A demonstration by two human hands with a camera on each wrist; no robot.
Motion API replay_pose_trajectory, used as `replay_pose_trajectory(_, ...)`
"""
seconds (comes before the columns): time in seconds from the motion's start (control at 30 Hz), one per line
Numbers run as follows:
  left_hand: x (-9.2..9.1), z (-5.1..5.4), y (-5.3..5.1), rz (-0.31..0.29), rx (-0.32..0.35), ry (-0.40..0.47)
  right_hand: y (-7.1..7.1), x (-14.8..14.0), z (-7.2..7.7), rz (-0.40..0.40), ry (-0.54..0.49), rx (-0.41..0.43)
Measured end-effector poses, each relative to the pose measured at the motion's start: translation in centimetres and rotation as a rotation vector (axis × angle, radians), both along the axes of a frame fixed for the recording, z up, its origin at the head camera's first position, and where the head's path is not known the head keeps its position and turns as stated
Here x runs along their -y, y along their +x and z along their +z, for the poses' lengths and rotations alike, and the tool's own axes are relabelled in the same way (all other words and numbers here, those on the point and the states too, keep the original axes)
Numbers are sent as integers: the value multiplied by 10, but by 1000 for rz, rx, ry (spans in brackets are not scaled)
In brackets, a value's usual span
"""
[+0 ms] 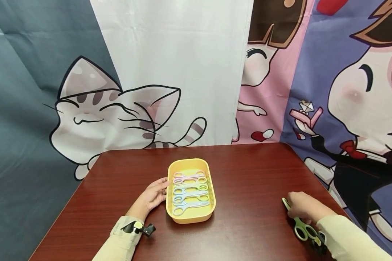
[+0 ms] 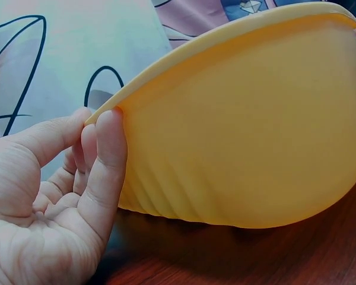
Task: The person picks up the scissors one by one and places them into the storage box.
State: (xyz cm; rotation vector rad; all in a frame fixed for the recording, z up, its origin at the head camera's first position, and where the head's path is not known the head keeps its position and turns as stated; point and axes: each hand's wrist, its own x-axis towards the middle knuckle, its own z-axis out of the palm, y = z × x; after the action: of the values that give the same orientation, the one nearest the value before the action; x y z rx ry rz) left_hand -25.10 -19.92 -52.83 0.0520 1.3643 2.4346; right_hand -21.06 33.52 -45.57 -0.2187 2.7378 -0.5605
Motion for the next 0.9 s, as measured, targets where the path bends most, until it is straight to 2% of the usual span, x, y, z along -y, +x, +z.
replay_pose_trajectory(0.1,-2,0,-1,-1,12,0,-12,11,8,38,-16,-33)
replay_pose_trajectory(0.23,-2,0,-1,0,10,-9,-37,41,27,172,36,-149)
replay_pose_trajectory(0.33,-1,0,-1,3,-2,-20,-56,75,44,275,51,-252)
replay_pose_trajectory(0.47,1,-1,0,0,-18,-27,-71,134,65,404,25,-306)
replay_pose_trajectory(0.57,2,-1,0,3,-23,-32,-72,181,76,539,43,-362)
replay_pose_trajectory(0.6,3,0,0,7,-21,-31,-71,196,80,589,57,-394)
replay_pose_trajectory(0.7,3,0,0,14,-18,-37,-64,235,87,686,80,-419)
replay_pose_trajectory(0.8,2,0,0,9,-19,-37,-57,264,86,738,111,-407)
replay_pose_trajectory(0.9,1,-1,-1,-6,-19,-28,-53,283,77,785,146,-377)
